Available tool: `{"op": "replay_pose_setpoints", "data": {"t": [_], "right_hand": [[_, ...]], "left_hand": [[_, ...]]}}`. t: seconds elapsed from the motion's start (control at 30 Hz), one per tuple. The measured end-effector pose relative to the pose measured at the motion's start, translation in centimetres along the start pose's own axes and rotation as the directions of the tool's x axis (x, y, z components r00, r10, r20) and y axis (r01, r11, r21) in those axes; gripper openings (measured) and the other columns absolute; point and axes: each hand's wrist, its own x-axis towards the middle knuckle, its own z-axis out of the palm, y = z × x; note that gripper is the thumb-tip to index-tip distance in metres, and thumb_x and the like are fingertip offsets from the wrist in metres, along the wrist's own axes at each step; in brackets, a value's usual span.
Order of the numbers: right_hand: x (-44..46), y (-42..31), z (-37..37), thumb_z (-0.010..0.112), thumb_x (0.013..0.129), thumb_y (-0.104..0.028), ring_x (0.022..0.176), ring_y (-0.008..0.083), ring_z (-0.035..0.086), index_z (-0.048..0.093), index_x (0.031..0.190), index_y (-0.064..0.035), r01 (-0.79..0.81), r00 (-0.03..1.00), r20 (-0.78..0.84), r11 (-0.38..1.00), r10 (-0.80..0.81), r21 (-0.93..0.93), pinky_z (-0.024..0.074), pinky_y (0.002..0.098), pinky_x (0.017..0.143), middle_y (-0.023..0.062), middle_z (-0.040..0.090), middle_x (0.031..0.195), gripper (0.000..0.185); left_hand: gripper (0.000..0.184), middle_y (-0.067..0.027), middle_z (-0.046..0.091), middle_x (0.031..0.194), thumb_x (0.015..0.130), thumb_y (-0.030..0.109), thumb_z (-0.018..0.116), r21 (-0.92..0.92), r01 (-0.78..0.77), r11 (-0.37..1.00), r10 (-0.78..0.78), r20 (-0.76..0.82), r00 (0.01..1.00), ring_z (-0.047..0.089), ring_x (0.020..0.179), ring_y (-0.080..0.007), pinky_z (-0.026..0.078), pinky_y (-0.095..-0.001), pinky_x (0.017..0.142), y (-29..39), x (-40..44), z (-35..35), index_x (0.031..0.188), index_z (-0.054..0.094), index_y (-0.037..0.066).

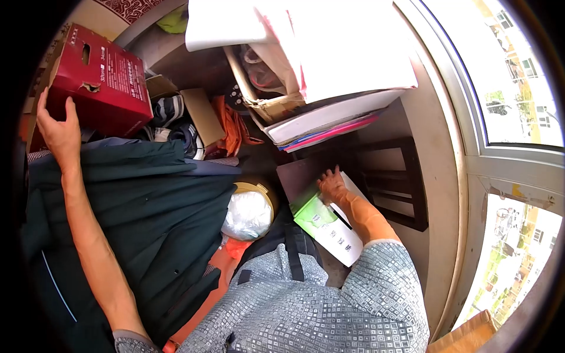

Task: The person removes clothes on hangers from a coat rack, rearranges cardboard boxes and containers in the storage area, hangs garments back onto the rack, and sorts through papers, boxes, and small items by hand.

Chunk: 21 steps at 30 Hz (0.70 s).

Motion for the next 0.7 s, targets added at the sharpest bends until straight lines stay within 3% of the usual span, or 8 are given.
{"op": "replay_pose_setpoints", "data": {"t": [0.07, 0.13, 0.33, 0.4, 0.43, 0.53, 0.7], "right_hand": [[2.1, -0.3, 1.8, 0.086, 0.066, -0.047, 0.143, 0.0368, 0.042, 0.051, 0.151, -0.0212, 0.103, 0.993, 0.059, 0.994, -0.1, -0.043, 0.0205, 0.0712, 0.118, 0.0093, 0.05, 0.153, 0.095], [1.1, 0.0, 1.5, 0.083, 0.07, -0.044, 0.141, 0.0369, 0.044, 0.052, 0.149, -0.0219, 0.139, 0.99, 0.034, 0.988, -0.137, -0.068, 0.0201, 0.0707, 0.119, 0.0082, 0.052, 0.15, 0.088], [2.0, -0.9, 2.4, 0.08, 0.071, -0.038, 0.136, 0.0343, 0.049, 0.054, 0.147, -0.0214, 0.204, 0.979, 0.014, 0.975, -0.203, -0.094, 0.0305, 0.0658, 0.114, 0.0078, 0.057, 0.143, 0.083], [2.5, -0.8, 3.6, 0.075, 0.075, -0.035, 0.13, 0.0332, 0.053, 0.061, 0.139, -0.0191, 0.233, 0.969, -0.05, 0.965, -0.24, -0.118, 0.0374, 0.0643, 0.107, 0.0077, 0.061, 0.136, 0.067], [2.5, -0.9, 4.0, 0.067, 0.082, -0.028, 0.123, 0.0317, 0.059, 0.067, 0.126, -0.0157, 0.219, 0.965, -0.12, 0.968, -0.234, -0.125, 0.0421, 0.0618, 0.103, 0.0079, 0.067, 0.126, 0.047], [2.8, -1.1, 4.2, 0.061, 0.084, -0.026, 0.123, 0.0317, 0.06, 0.065, 0.127, -0.0156, 0.191, 0.972, -0.126, 0.978, -0.2, -0.083, 0.0422, 0.0586, 0.105, 0.0081, 0.065, 0.128, 0.044], [2.4, 0.4, 3.9, 0.06, 0.085, -0.02, 0.111, 0.0297, 0.066, 0.07, 0.113, -0.0138, 0.172, 0.959, -0.219, 0.984, -0.178, -0.047, 0.0492, 0.0512, 0.094, 0.0081, 0.07, 0.117, 0.03]], "left_hand": [[0.054, -0.0156, 0.06, 0.14, 0.091, 0.016, 0.075, 0.006, 0.023, 1.0, -0.023, 0.003, 1.0, 0.055, 0.132, -0.0347, 0.043, -0.0438, 0.112, 0.4, 0.0, -0.1, 0.139, 0.054, 0.004], [0.055, -0.0157, 0.059, 0.141, 0.092, 0.016, 0.075, -0.008, 0.029, 1.0, -0.029, 0.005, 1.0, 0.053, 0.133, -0.0344, 0.042, -0.0436, 0.113, 0.4, 0.0, -0.1, 0.14, 0.053, 0.003], [0.056, -0.0157, 0.056, 0.144, 0.092, 0.014, 0.074, -0.022, 0.046, 0.999, -0.046, 0.006, 0.999, 0.05, 0.137, -0.0339, 0.04, -0.0438, 0.115, 0.5, 0.0, -0.1, 0.142, 0.051, 0.004], [0.053, -0.0156, 0.058, 0.141, 0.09, 0.013, 0.074, -0.033, 0.042, 0.999, -0.042, -0.008, 0.999, 0.052, 0.133, -0.0349, 0.041, -0.0452, 0.113, 0.5, 0.0, 0.0, 0.138, 0.053, 0.004], [0.054, -0.0163, 0.057, 0.141, 0.09, 0.013, 0.074, -0.043, 0.041, 0.998, -0.041, -0.003, 0.999, 0.052, 0.134, -0.0353, 0.04, -0.0459, 0.114, 0.5, -0.1, 0.0, 0.139, 0.052, 0.005], [0.054, -0.0169, 0.056, 0.142, 0.09, 0.013, 0.074, -0.045, 0.05, 0.998, -0.05, -0.008, 0.999, 0.051, 0.135, -0.0357, 0.04, -0.0463, 0.115, 0.5, -0.1, 0.1, 0.139, 0.052, 0.005], [0.056, -0.0168, 0.054, 0.146, 0.091, 0.011, 0.074, -0.031, 0.058, 0.998, -0.057, 0.013, 0.998, 0.049, 0.138, -0.0352, 0.039, -0.0453, 0.116, 0.8, 0.0, -0.2, 0.142, 0.051, 0.005]]}}
